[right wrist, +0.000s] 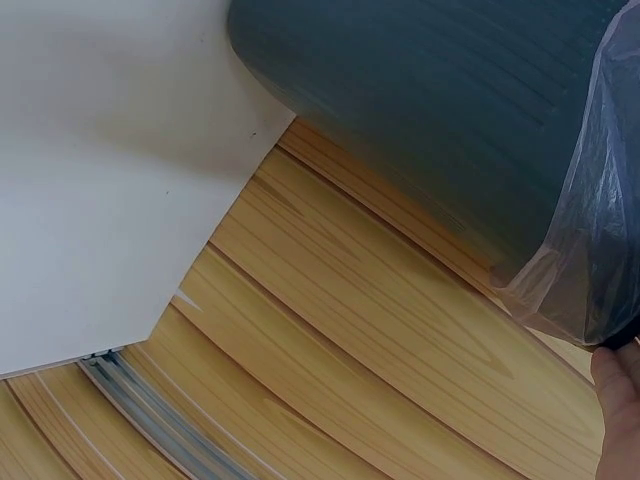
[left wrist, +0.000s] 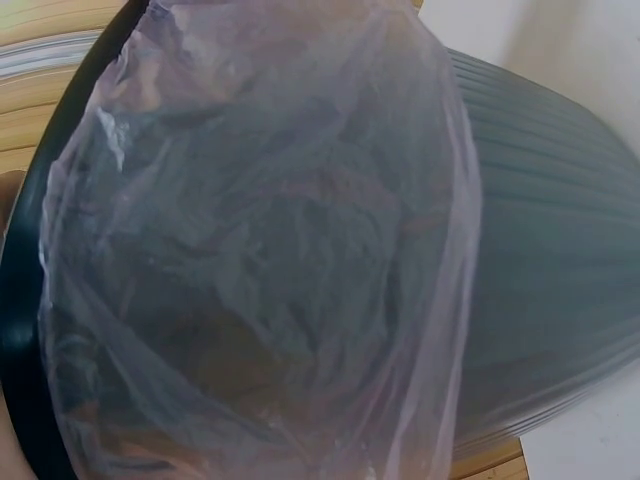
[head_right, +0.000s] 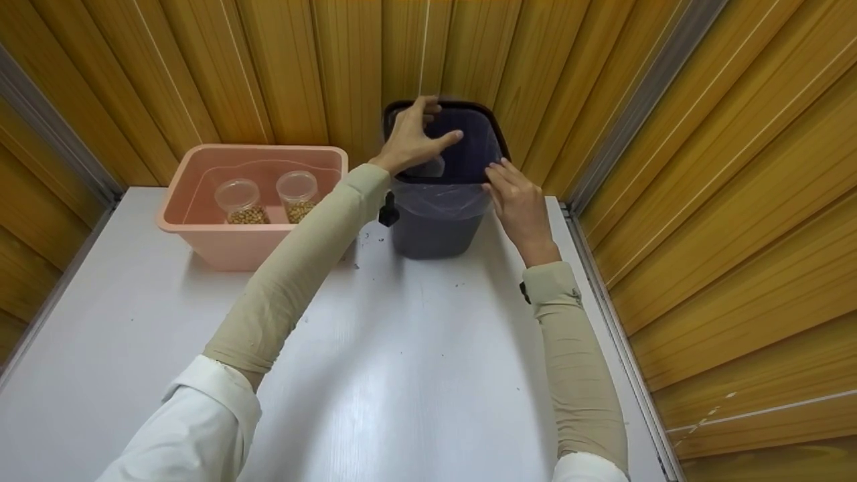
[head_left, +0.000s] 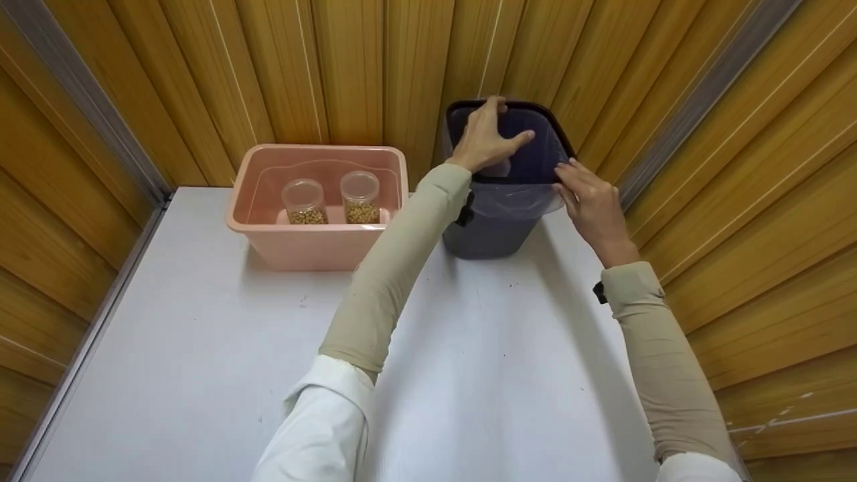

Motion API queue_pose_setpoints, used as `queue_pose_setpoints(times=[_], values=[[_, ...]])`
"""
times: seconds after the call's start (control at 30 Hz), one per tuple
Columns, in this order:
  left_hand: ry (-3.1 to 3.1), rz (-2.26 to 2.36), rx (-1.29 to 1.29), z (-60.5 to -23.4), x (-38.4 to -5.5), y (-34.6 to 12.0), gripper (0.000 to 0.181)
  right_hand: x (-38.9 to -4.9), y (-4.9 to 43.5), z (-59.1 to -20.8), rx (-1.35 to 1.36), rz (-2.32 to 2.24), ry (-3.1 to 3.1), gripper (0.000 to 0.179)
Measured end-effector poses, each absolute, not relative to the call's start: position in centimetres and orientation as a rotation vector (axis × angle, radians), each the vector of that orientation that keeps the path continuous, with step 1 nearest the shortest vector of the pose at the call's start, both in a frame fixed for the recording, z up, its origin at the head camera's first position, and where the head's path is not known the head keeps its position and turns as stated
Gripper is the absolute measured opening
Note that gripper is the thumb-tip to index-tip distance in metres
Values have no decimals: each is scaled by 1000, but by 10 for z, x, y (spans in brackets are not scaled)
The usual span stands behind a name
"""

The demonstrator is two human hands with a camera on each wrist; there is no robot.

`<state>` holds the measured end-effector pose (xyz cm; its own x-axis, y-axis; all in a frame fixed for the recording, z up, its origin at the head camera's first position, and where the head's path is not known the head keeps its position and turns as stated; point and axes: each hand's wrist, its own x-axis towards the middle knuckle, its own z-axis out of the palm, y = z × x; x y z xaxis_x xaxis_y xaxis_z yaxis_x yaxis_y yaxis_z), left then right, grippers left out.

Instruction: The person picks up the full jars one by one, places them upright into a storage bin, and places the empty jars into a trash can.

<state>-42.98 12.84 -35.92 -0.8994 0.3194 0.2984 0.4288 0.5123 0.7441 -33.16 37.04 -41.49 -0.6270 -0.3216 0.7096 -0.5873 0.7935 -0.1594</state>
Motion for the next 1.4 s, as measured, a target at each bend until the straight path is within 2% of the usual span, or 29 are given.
queue_pose_setpoints(times=[0.8,1.1,1.4], values=[[-2689,-1199,-673,-348,-424,107,84,-340,361,-413,699,500,-2291,27],[-2676,-1124,-813,-346,-408,96,85,-345,366,-415,704,491,-2287,28],[-2682,-1127,-832,-354,-387,77,85,-347,370,-416,688,511,-2305,30]])
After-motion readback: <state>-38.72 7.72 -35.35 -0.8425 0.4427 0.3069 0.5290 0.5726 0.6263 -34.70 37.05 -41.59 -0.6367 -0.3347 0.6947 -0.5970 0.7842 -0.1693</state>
